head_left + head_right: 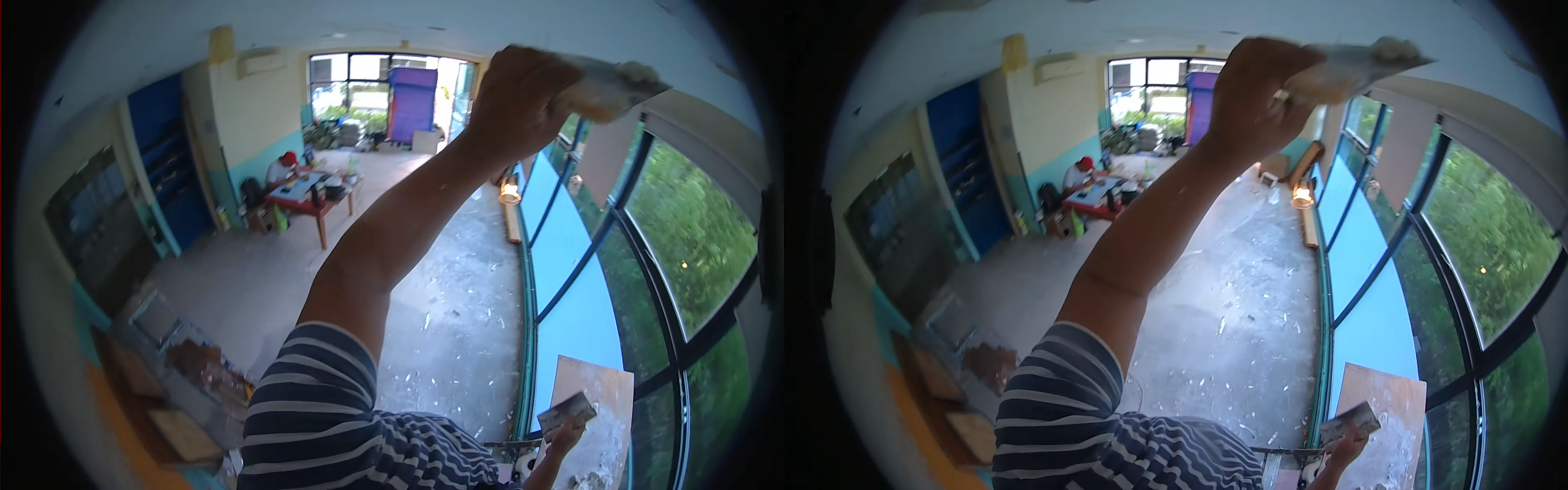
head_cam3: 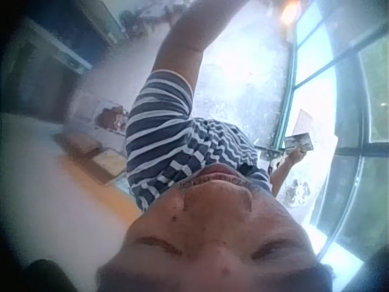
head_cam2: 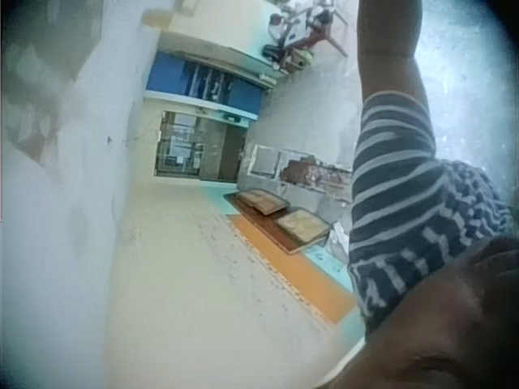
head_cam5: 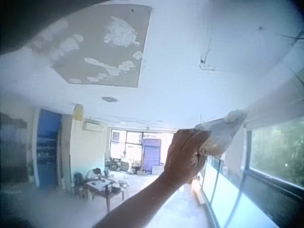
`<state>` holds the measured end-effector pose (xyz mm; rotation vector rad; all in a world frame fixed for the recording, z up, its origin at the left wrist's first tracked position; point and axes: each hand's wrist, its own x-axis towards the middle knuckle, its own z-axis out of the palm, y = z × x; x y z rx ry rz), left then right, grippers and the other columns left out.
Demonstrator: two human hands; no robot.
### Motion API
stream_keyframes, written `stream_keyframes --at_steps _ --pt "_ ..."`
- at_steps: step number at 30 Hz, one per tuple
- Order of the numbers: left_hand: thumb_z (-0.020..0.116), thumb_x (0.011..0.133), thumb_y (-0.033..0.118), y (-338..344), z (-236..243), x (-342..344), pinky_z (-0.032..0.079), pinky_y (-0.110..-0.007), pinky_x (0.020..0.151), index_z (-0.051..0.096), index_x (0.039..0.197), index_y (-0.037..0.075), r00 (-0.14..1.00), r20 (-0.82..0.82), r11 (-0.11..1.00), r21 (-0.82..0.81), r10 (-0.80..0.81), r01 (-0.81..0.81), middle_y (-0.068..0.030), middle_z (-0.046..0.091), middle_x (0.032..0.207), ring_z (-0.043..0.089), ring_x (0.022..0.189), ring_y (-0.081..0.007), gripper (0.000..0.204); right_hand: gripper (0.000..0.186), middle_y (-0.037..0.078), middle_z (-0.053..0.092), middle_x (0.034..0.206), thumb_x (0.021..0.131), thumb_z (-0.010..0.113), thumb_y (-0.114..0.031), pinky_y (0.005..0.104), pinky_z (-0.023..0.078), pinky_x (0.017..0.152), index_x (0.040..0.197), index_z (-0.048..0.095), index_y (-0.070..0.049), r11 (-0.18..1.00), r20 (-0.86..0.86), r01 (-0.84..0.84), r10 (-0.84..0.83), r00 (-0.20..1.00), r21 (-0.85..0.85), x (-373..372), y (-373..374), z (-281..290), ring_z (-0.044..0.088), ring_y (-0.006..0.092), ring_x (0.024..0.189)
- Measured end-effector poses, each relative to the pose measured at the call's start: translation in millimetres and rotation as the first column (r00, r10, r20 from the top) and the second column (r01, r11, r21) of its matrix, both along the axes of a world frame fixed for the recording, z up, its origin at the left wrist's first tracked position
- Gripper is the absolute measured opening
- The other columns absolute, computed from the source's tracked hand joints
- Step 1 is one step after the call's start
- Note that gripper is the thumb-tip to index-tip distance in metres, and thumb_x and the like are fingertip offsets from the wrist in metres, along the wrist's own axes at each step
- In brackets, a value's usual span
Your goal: The person scoops plaster onto putty knives and applies the plaster to the ceiling using the putty knives.
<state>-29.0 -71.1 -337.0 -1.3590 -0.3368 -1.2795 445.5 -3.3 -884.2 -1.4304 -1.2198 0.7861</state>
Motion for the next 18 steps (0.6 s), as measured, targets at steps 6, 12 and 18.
stream_keyframes --at_steps 6,12,18 --pt "0.073 0.066 0.008 -3 26 -6 0.042 -0.043 0.082 0.064 0.09 0.013 0.991 0.112 0.995 0.056 0.074 -0.08 -0.0058 0.063 0.084 0.06 0.088 -0.0258 0.026 0.047 0.02 0.06 0.111 0.091 0.061 -0.025 0.0369 0.048 0.085 0.121 0.051 0.009 0.974 0.017 0.222 -0.222 0.975 -0.044 55 0 -61 0.06 0.0281 0.098" --pt "0.067 0.071 0.002 1 29 8 0.046 -0.044 0.078 0.058 0.096 0.006 0.999 0.045 0.998 0.07 -0.006 0.003 -0.0121 0.062 0.09 0.061 0.086 -0.0301 0.027 0.052 0.017 0.06 0.11 0.09 0.061 -0.029 0.0389 0.05 0.086 0.124 0.051 0.009 0.959 -0.414 0.226 -0.278 0.867 -0.171 79 3 -99 0.061 0.0257 0.097" --pt "0.073 0.077 0.006 7 55 13 0.052 -0.036 0.073 0.063 0.099 0.006 1.0 0.023 0.997 0.072 0.001 -0.002 -0.0115 0.065 0.089 0.065 0.081 -0.0301 0.025 0.04 0.014 0.062 0.1 0.091 0.059 -0.029 0.0404 0.051 0.071 0.112 0.057 0.005 0.987 -0.619 0.126 -0.16 0.769 -0.099 106 16 -150 0.062 0.0258 0.084"
